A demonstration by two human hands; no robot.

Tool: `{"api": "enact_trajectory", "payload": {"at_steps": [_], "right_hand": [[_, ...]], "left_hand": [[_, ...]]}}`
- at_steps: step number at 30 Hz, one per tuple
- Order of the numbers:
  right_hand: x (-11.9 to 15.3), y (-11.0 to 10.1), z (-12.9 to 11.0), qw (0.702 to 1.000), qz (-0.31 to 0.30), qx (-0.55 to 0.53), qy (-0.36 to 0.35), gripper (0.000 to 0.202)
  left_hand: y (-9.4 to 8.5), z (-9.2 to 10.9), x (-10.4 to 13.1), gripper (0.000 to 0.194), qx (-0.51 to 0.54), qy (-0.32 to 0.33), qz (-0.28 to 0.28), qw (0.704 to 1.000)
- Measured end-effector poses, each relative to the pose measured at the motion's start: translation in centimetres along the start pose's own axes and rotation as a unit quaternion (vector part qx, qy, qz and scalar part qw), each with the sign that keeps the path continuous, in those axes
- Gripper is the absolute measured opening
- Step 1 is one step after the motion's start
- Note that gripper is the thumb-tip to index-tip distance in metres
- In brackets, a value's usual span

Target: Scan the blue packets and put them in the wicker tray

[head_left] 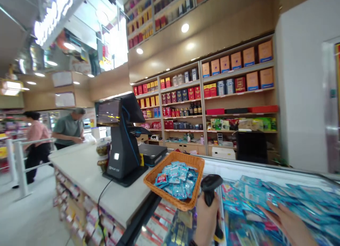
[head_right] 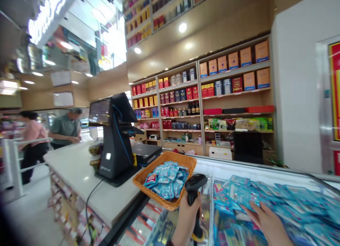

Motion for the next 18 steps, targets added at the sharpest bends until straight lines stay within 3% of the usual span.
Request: {"api": "enact_trajectory", "payload": {"at_steps": [2, 4, 7, 10, 15, 18], "right_hand": [[0.3, 3.6, 0.3, 0.998, 0.002, 0.009, 0.065, 0.044], [1.1, 8.3, 0.4, 0.994, -0.04, 0.045, 0.096, 0.043], [2.6, 15.9, 0.9, 0.984, -0.139, 0.071, 0.083, 0.04], [4.2, 22.2, 2.6, 0.977, -0.196, 0.034, 0.073, 0.038], [6.9, 30.3, 4.4, 0.965, -0.251, -0.046, 0.06, 0.038], [7.8, 33.1, 3.9, 0.958, -0.271, -0.081, 0.049, 0.042]], "left_hand": [[-3.3, 2.0, -0.3, 0.064, -0.006, 0.033, 0.037, 0.999], [-6.6, 3.6, -0.4, 0.064, -0.016, 0.061, 0.066, 0.996], [-11.4, 5.3, -0.4, 0.064, -0.024, 0.085, 0.112, 0.99], [-15.3, 6.4, -0.4, 0.066, -0.036, 0.099, 0.145, 0.984], [-19.0, 7.1, -0.4, 0.072, -0.046, 0.118, 0.17, 0.977], [-20.2, 6.9, -0.4, 0.076, -0.036, 0.113, 0.188, 0.975]]}}
Point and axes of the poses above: each hand's wrist, its own x-axis away from the middle knuckle, its own y-axis out of the palm, z = x × y, the point moved 8 cm from there along -x, towards the middle knuckle, and after that the axes turned 9 degrees about -y, right-handed, at the moved point
